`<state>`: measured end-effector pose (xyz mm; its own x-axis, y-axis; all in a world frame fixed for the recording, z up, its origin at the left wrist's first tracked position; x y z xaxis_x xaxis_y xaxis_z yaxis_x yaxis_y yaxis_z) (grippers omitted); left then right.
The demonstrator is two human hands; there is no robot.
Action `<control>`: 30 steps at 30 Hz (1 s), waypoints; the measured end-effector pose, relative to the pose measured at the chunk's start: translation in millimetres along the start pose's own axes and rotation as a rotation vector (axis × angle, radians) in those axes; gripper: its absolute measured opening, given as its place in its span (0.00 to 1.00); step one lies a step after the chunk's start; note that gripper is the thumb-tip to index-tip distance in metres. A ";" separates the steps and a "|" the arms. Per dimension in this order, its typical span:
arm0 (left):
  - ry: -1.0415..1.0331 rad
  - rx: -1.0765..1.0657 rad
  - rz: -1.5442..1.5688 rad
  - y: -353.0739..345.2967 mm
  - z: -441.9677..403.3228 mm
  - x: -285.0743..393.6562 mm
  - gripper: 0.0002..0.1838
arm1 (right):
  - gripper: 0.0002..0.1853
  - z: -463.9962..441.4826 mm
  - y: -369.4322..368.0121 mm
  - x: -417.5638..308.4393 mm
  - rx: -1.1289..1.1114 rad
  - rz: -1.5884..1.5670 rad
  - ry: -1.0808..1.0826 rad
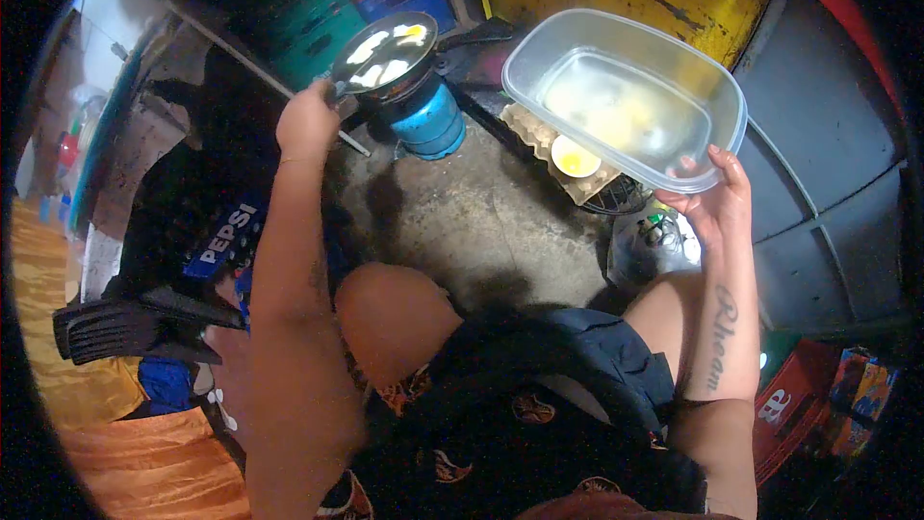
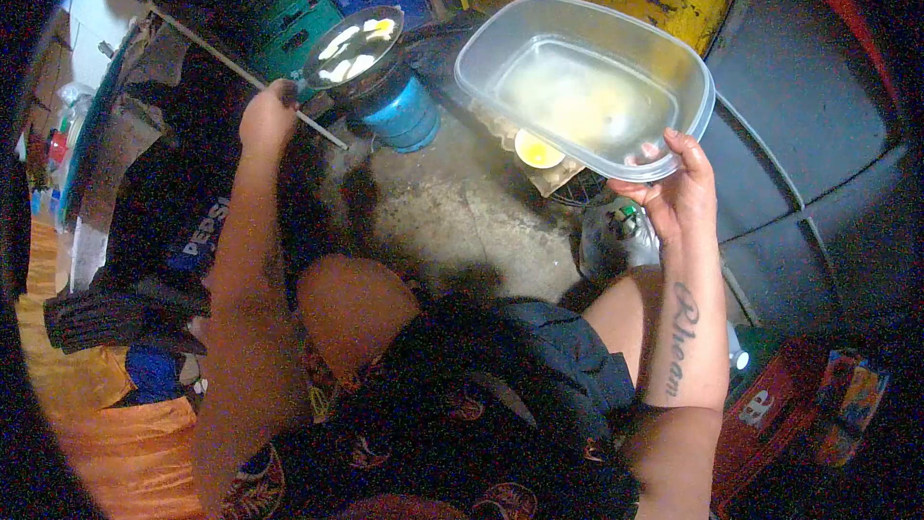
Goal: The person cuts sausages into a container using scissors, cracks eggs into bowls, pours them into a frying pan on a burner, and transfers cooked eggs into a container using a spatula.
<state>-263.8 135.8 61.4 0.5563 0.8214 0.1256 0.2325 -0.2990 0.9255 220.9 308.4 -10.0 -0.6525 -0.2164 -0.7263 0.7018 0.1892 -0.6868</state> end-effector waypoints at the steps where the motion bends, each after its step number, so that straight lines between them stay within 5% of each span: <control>1: 0.017 -0.009 0.010 3.9 1.8 -2.4 0.14 | 0.21 -0.5 1.4 0.0 0.000 -0.009 -0.007; 13: -0.101 0.024 -0.279 85.3 20.3 -30.4 0.14 | 0.26 3.3 -10.0 0.5 0.016 0.092 0.015; 30: -0.059 0.030 -0.159 65.7 21.2 -15.7 0.11 | 0.20 5.0 -8.1 1.0 0.064 0.061 0.001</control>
<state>-240.3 93.0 112.7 0.5566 0.8296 -0.0433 0.3441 -0.1828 0.9209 216.0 301.8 -5.1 -0.6085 -0.2055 -0.7665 0.7567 0.1407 -0.6384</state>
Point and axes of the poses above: each hand's wrist, its own z-axis away from the middle knuckle, its own y-axis out of the back of the hand, x = y × z, the point moved 2 cm from there along -z, towards the middle knuckle, and after that the axes turned 14 degrees about y, right-handed, at the moved point
